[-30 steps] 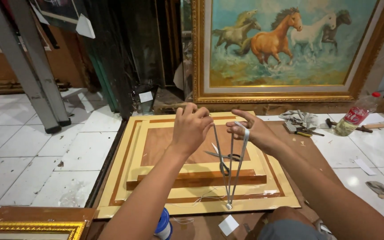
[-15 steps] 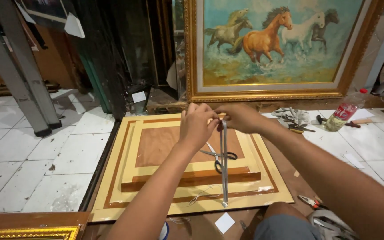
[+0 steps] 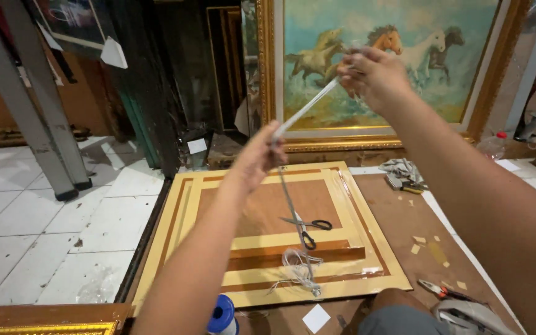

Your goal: Measuring, cutting, and attaching hanging string to the back of a wooden picture frame.

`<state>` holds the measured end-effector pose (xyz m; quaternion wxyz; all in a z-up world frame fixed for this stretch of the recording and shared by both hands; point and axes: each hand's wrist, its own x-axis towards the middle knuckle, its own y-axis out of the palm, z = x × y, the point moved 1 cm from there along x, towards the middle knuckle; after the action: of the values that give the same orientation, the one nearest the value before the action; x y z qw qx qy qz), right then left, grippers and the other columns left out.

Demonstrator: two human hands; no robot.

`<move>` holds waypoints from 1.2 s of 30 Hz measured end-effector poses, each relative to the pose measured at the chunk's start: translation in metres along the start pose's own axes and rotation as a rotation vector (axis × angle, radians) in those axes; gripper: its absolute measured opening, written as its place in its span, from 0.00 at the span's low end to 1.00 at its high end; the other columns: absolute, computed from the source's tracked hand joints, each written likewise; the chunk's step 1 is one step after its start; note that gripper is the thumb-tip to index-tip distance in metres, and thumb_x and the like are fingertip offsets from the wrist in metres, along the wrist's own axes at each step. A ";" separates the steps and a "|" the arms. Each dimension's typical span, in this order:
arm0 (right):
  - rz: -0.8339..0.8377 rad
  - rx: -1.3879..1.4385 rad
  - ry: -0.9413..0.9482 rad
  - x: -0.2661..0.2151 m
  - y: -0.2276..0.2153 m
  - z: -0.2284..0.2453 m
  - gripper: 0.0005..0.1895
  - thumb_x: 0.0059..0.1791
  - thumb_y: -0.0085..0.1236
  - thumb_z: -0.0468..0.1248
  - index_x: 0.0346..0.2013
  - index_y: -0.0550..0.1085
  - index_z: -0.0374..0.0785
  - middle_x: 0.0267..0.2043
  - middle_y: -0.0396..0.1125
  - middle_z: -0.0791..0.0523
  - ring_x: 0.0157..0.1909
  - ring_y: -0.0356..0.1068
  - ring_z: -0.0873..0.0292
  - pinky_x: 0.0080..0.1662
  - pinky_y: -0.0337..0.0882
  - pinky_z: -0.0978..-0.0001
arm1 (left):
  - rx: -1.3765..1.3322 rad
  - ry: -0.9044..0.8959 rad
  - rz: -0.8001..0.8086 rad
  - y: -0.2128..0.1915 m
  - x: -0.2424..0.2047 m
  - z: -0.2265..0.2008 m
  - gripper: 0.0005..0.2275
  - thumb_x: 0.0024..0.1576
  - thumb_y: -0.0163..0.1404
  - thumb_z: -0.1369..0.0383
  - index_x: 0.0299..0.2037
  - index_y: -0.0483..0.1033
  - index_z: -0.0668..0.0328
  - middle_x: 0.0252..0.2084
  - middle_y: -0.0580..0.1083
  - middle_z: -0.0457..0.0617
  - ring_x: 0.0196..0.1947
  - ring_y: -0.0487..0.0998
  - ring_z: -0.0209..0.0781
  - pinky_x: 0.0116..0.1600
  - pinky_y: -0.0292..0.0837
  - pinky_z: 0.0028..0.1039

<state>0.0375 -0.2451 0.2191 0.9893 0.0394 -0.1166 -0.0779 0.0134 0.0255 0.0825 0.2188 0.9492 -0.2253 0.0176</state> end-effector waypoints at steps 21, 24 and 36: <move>-0.716 0.569 0.037 0.096 -0.195 -0.034 0.09 0.61 0.59 0.26 0.37 0.81 0.28 0.33 0.76 0.53 0.30 0.74 0.62 0.30 0.76 0.75 | 0.045 0.103 -0.490 -0.100 -0.055 -0.133 0.18 0.62 0.64 0.52 0.26 0.70 0.43 0.15 0.60 0.33 0.20 0.67 0.29 0.44 0.80 0.32; -0.667 0.662 -0.036 0.103 -0.218 -0.052 0.07 0.61 0.60 0.28 0.39 0.81 0.32 0.35 0.77 0.55 0.31 0.77 0.64 0.32 0.77 0.78 | 0.108 0.136 -0.280 -0.113 -0.043 -0.113 0.16 0.69 0.59 0.58 0.29 0.69 0.43 0.19 0.58 0.34 0.21 0.64 0.29 0.40 0.72 0.30; -0.807 0.118 -0.209 0.038 -0.177 -0.135 0.09 0.63 0.54 0.35 0.50 0.81 0.53 0.44 0.85 0.66 0.32 0.77 0.72 0.33 0.73 0.77 | 1.036 -0.503 -0.470 -0.040 -0.092 0.025 0.41 0.67 0.57 0.57 0.87 0.44 0.43 0.90 0.45 0.49 0.87 0.48 0.56 0.86 0.49 0.55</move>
<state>0.0804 -0.4180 0.0796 0.8584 0.1303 -0.1958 -0.4558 -0.0532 0.0851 0.0313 -0.3318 0.9315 -0.0172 -0.1482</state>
